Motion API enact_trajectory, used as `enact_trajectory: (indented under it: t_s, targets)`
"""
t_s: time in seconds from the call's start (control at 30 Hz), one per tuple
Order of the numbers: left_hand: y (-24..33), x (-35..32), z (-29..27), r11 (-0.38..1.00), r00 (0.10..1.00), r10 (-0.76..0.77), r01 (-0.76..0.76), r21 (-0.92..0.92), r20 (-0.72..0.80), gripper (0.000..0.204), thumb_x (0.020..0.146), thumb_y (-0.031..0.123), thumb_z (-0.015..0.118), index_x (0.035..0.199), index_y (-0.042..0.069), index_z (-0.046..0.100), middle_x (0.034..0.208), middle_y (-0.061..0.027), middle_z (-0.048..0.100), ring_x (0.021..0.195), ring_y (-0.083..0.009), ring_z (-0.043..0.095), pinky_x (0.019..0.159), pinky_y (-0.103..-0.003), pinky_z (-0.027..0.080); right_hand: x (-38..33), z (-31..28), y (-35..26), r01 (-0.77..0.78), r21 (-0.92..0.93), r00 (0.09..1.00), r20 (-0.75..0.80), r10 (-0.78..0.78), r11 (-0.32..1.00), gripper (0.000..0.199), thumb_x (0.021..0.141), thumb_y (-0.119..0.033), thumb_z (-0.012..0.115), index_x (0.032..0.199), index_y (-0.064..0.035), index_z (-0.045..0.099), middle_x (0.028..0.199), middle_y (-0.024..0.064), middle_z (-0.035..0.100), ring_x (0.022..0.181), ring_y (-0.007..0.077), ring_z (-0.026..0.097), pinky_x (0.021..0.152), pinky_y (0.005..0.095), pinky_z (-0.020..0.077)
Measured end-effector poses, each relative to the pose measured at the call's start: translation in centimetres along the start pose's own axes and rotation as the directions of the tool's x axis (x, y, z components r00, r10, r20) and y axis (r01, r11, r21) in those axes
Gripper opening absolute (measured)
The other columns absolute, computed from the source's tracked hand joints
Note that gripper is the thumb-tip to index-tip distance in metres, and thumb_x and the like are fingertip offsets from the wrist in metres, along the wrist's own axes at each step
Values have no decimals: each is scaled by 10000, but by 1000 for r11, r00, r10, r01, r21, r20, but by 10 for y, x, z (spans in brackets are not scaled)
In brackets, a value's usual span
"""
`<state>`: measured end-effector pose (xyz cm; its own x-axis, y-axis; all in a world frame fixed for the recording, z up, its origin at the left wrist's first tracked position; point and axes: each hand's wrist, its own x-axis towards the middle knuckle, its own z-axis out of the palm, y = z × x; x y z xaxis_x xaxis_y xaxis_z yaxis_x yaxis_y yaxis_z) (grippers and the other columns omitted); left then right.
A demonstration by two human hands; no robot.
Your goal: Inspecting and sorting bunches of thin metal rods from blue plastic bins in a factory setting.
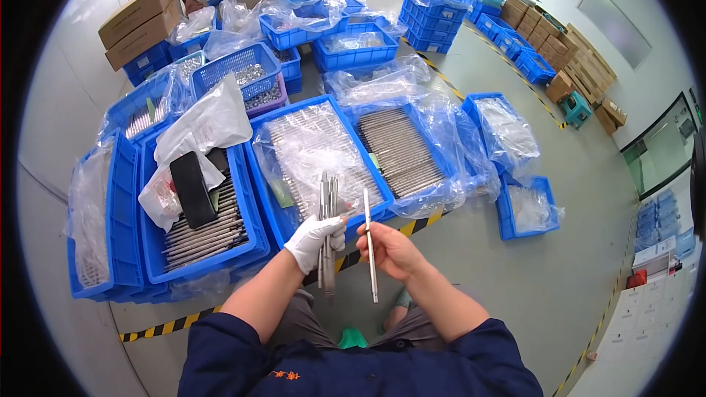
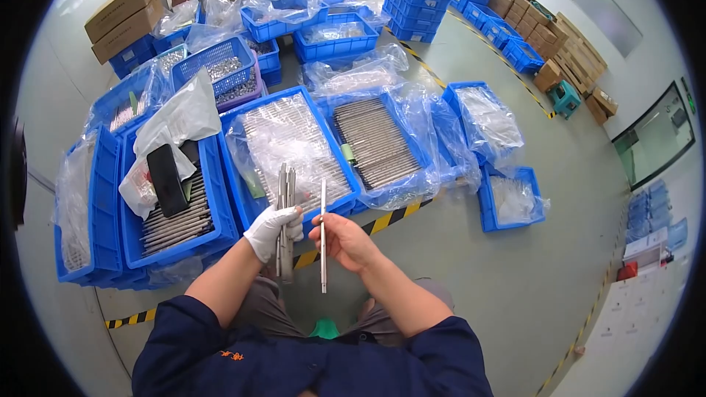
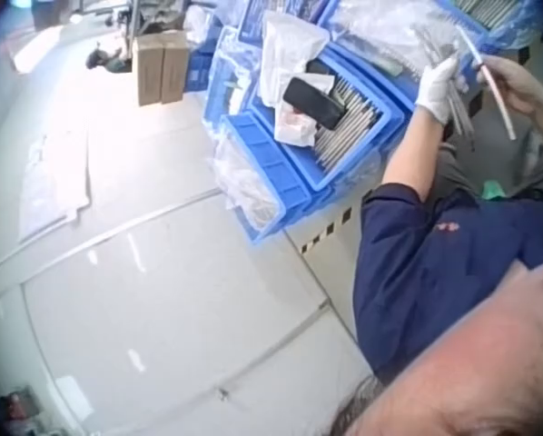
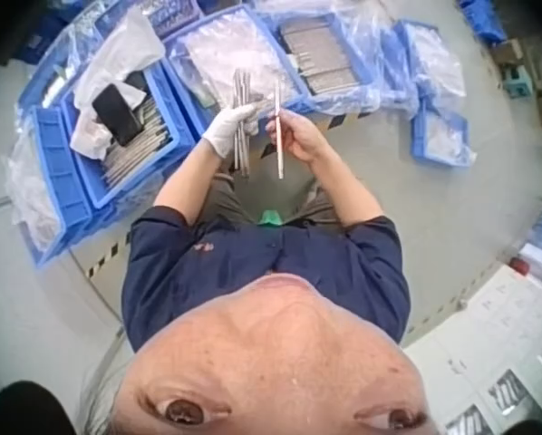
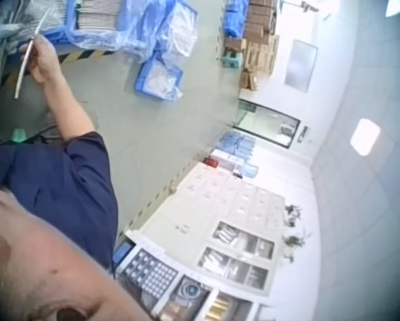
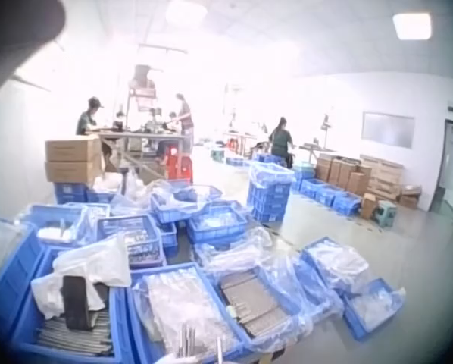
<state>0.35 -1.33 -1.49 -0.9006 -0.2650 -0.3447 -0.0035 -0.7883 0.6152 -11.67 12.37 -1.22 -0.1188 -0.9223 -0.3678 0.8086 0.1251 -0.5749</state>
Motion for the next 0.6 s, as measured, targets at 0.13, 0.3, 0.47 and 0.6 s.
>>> enact_trajectory:
  t_s: [0.13,0.3,0.47,0.6]
  targets:
    - [-5,-4,9,994,992,-75,81,68,-98,307,775,182,586,1034,53,483,605,18,463,501,-74,436,454,-196,353,-1,5,14,-72,16,997,30,71,997,218,886,-223,389,927,-47,510,727,50,595,629,126,555,602,241,454]
    - [-15,-6,5,982,991,-86,102,159,-106,286,763,219,609,978,56,514,609,2,499,494,-86,468,450,-204,377,-6,6,19,-170,4,981,96,169,985,228,884,-232,394,924,-43,516,699,35,585,605,124,539,577,253,431]
    - [-14,-5,11,981,994,-83,93,167,-64,196,718,148,604,887,66,548,644,-15,526,539,-101,498,508,-221,400,-23,9,28,-196,9,979,64,195,981,239,883,-214,391,970,-25,508,849,91,608,742,173,582,662,275,455]
    - [4,-10,-3,987,962,-151,161,23,-226,157,688,198,631,785,99,557,603,-16,534,501,-127,523,455,-253,425,-55,23,59,-387,-138,917,48,397,912,215,866,-213,447,993,-46,492,976,99,576,864,177,564,745,296,452]
